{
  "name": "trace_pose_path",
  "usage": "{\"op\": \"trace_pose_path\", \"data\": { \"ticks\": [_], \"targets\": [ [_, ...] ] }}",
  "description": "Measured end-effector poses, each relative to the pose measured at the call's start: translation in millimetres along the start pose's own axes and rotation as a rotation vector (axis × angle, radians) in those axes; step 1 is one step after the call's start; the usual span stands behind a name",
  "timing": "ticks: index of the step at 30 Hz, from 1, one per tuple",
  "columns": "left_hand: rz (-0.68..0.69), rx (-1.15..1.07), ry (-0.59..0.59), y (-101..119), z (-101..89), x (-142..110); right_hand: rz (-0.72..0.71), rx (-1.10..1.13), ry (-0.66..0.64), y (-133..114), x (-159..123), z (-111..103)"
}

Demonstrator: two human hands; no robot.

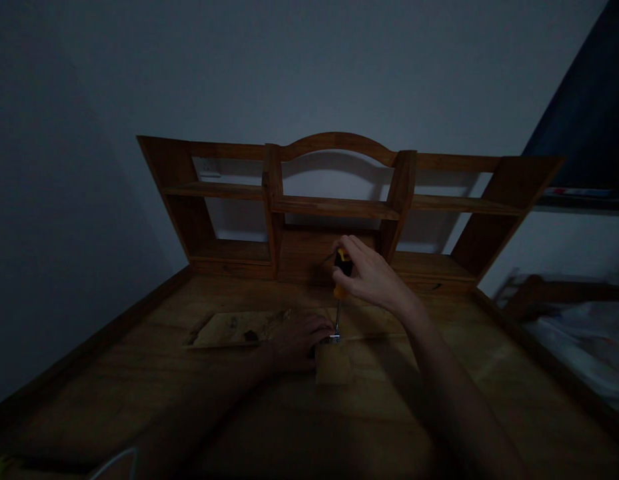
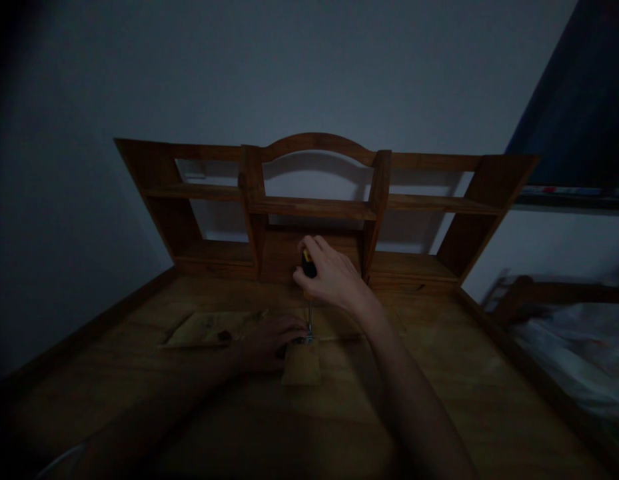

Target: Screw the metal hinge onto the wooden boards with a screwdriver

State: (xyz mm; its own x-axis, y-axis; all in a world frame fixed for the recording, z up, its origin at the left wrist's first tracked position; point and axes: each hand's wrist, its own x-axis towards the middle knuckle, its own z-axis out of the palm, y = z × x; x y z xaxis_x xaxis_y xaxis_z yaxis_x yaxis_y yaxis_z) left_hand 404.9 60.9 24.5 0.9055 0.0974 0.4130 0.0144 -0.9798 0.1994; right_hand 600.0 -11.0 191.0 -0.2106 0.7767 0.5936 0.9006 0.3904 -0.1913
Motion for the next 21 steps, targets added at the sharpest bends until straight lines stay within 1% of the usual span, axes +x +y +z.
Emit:
{"op": "trace_pose_path", "data": {
  "ticks": [4, 10, 13, 16, 21],
  "targets": [
    [0.000, 0.004, -0.001, 0.9, -0.9, 0.2, 0.032, -0.029, 0.014, -0.2, 0.0, 0.8],
    [-0.019, -0.023, -0.021, -0.8, 0.0, 0.3, 0.001, -0.032, -0.036, -3.1, -0.7, -2.7],
    [-0.016, -0.018, -0.032, -0.6, -1.1, 0.4, 0.009, -0.068, -0.028, -3.0, -0.6, -2.1],
    [-0.007, -0.012, -0.015, 0.7, -2.3, 0.3, 0.016, -0.081, -0.012, -1.6, -0.3, -1.4],
    [0.019, -0.019, 0.003, 1.4, -2.1, -0.5, 0.026, -0.034, -0.025, -0.9, -0.8, -0.4]
  ]
}}
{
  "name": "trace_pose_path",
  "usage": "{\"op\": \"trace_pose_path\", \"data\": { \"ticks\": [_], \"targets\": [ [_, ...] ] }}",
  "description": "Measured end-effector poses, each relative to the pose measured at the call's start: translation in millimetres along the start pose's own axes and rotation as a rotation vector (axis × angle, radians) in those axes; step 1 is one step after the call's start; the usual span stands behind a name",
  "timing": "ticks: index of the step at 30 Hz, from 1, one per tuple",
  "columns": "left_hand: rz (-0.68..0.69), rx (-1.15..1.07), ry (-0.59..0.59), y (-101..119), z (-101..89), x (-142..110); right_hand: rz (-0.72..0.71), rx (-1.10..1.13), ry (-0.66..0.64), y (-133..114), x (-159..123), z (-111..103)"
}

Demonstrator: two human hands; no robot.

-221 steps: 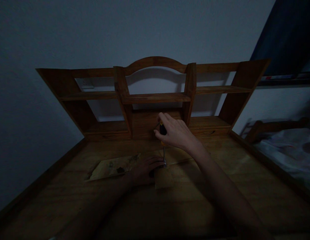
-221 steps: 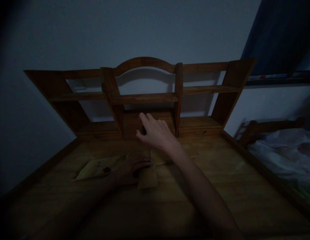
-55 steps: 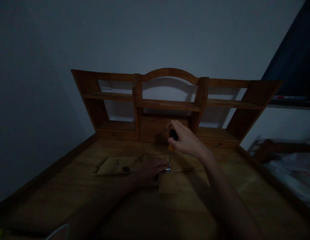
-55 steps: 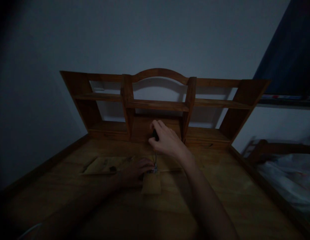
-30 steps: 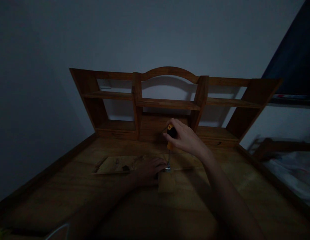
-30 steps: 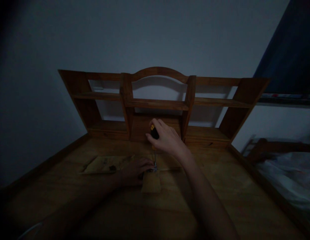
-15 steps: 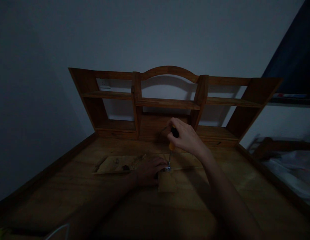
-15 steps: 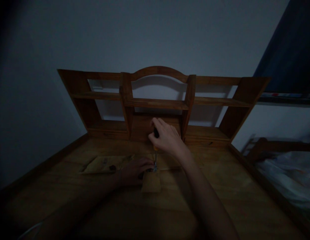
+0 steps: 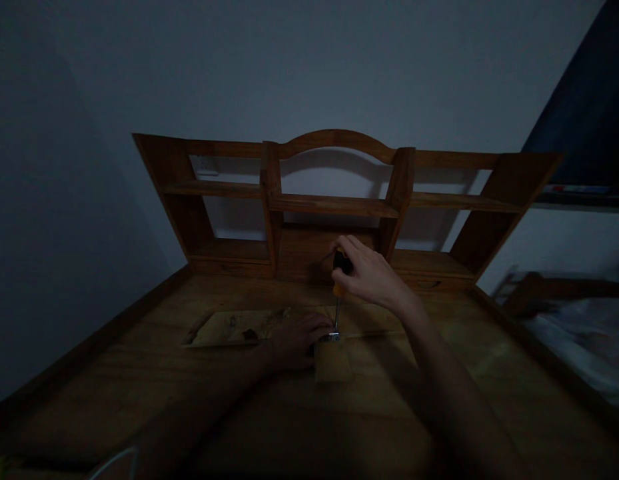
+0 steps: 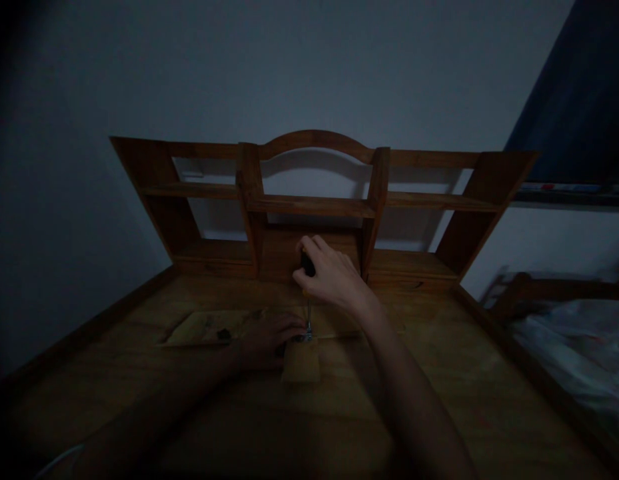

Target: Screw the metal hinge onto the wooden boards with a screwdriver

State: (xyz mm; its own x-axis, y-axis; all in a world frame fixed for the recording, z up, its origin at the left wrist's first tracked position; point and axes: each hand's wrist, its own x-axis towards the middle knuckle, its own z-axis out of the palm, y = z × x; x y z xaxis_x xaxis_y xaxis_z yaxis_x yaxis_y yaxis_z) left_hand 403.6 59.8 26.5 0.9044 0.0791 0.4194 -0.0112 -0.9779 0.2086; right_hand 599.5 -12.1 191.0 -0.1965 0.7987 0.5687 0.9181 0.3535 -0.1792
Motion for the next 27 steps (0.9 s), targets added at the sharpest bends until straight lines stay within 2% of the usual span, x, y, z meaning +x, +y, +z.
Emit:
{"op": "trace_pose_path", "data": {
  "ticks": [12, 16, 22, 27],
  "targets": [
    [-0.014, -0.016, -0.014, 2, -3.0, 1, 0.028, 0.055, 0.014, 2, 0, 1],
    [-0.025, -0.037, -0.046, 1, -3.5, 1, 0.080, 0.097, -0.012, 4, -1, 1],
    [-0.002, 0.027, -0.104, 0, -23.2, -4, 0.068, 0.146, -0.018, 8, -2, 0],
    [-0.110, -0.042, -0.038, -4, -35.7, -11, 0.063, 0.164, -0.039, 7, -3, -3]
  ]
}}
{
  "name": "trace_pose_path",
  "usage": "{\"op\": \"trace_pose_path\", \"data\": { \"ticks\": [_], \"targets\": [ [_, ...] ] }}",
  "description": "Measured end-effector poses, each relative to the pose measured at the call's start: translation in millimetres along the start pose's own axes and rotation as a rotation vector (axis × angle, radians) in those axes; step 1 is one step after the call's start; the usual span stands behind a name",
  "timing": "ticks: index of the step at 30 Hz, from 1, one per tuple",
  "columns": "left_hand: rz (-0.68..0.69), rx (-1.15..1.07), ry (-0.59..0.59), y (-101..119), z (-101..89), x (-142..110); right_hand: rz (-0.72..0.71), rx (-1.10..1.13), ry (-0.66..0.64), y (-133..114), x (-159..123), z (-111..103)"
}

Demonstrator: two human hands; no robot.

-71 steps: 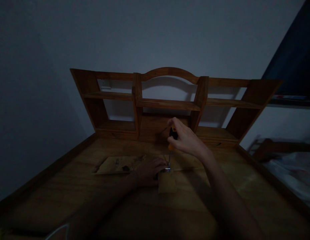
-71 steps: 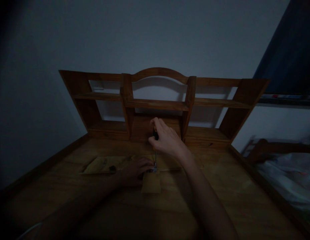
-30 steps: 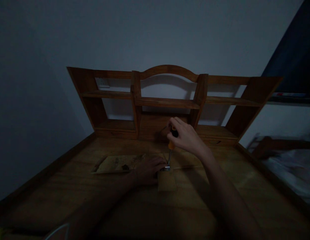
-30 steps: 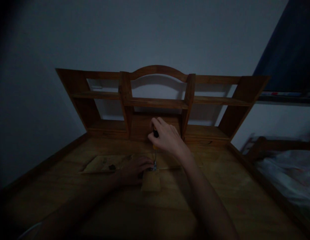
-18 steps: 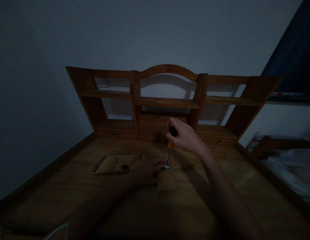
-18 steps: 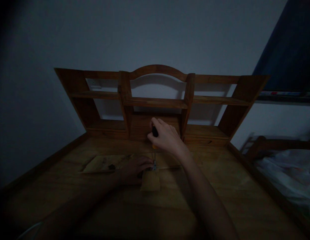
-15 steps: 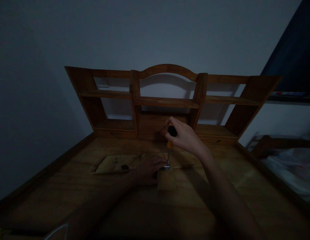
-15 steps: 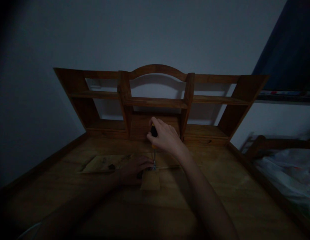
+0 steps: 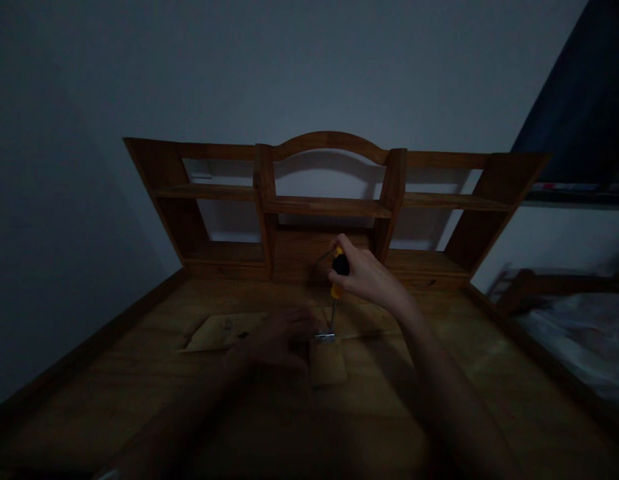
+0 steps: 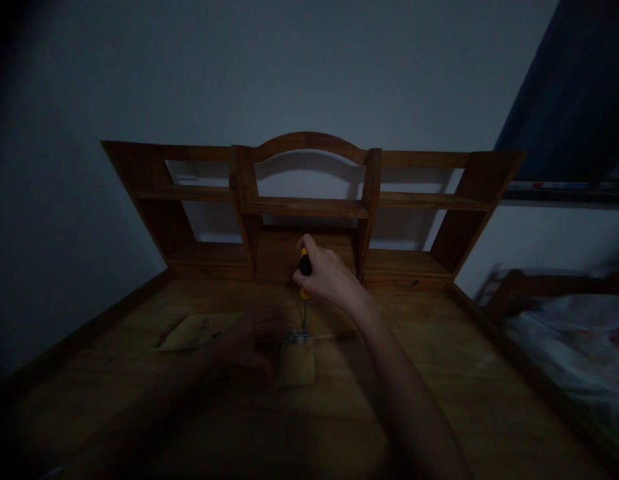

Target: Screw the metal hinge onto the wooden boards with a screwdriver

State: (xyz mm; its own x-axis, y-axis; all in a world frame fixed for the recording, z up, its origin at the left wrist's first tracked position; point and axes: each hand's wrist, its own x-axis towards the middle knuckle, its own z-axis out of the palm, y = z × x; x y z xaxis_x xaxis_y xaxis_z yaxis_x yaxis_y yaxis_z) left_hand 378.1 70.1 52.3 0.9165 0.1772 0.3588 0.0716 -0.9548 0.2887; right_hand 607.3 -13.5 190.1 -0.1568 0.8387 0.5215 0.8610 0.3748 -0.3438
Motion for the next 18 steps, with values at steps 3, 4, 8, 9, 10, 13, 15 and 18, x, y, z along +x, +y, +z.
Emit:
{"op": "trace_pose_path", "data": {
  "ticks": [3, 4, 8, 9, 10, 13, 15, 18],
  "targets": [
    [-0.138, -0.082, 0.093, 2, 7.2, 4, -0.018, -0.006, -0.019, -3, -2, -2],
    [-0.166, -0.111, 0.114, 4, 11.3, 7, -0.023, -0.013, -0.017, -4, -2, -2],
    [-0.165, -0.206, 0.138, 6, 28.0, 28, -0.034, -0.072, 0.021, -5, -3, -2],
    [-0.157, -0.215, 0.131, 5, 31.1, 34, -0.038, -0.083, 0.029, -5, -3, -2],
    [-0.150, -0.220, 0.119, 2, 33.4, 40, -0.045, -0.088, 0.031, -5, -3, -2],
    [-0.104, -0.263, 0.033, -9, 35.9, 56, -0.064, -0.073, 0.012, -4, -5, -3],
    [-0.069, -0.318, -0.020, -14, 34.9, 61, -0.067, -0.072, 0.005, -4, -6, -3],
    [-0.084, -0.343, -0.015, -15, 33.4, 60, -0.062, -0.102, 0.028, -5, -8, -2]
  ]
}}
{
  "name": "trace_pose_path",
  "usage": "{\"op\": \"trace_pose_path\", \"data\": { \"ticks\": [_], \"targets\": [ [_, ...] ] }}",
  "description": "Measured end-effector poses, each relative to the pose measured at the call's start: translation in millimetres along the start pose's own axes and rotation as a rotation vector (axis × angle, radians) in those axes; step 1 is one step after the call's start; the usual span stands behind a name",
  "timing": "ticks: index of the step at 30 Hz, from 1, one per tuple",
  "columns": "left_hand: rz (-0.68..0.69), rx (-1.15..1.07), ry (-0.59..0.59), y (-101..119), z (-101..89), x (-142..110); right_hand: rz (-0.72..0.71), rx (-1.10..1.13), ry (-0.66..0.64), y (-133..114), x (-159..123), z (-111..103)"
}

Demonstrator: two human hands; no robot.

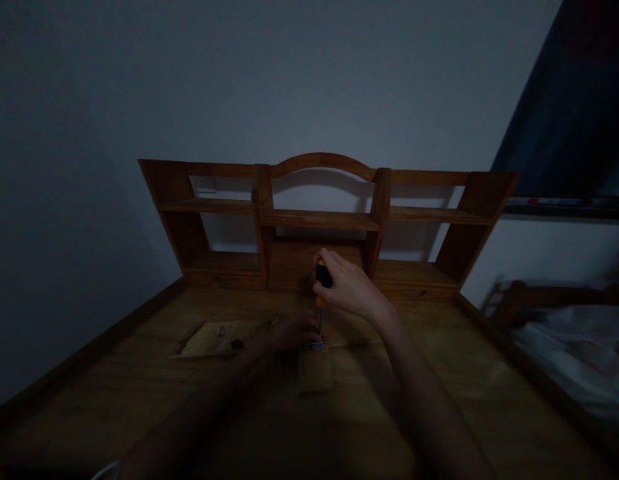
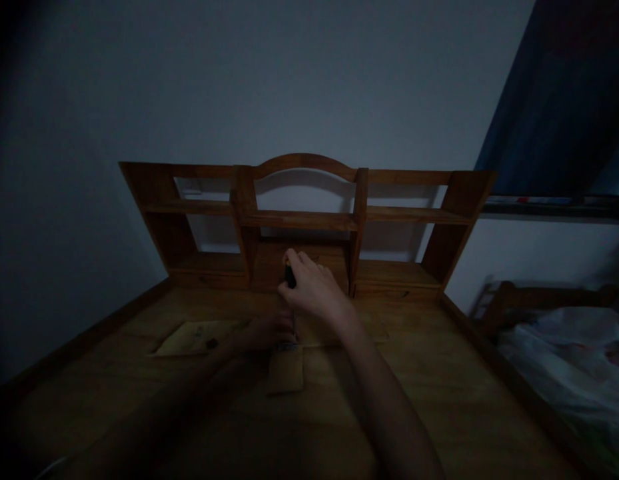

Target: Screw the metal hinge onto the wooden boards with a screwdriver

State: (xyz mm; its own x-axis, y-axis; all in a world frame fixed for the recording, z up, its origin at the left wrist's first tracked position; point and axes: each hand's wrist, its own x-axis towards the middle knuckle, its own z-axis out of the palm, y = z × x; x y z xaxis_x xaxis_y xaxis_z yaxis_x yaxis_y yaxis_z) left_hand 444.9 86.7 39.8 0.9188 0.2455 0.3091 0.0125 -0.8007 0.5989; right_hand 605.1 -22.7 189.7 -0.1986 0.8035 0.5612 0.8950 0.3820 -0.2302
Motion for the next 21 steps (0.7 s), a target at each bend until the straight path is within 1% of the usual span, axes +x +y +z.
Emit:
{"op": "trace_pose_path", "data": {
  "ticks": [3, 6, 10, 14, 18, 21],
  "targets": [
    [-0.061, 0.057, 0.040, 3, 2.3, -6, 0.016, -0.052, 0.015, 0, 2, 4],
    [-0.072, 0.100, 0.041, 7, 6.5, -10, 0.045, -0.096, 0.024, 0, 5, 7],
    [-0.091, 0.091, 0.037, 13, 10.8, -9, 0.032, -0.022, 0.033, -1, 5, 5],
    [-0.127, 0.148, 0.073, 17, 13.8, -9, 0.017, 0.063, 0.034, -1, 4, 4],
    [-0.121, 0.196, 0.109, 16, 16.8, -11, 0.033, 0.023, 0.042, 3, 5, 8],
    [-0.100, 0.222, 0.137, 12, 19.1, -11, 0.013, 0.032, 0.037, 5, 6, 11]
  ]
}}
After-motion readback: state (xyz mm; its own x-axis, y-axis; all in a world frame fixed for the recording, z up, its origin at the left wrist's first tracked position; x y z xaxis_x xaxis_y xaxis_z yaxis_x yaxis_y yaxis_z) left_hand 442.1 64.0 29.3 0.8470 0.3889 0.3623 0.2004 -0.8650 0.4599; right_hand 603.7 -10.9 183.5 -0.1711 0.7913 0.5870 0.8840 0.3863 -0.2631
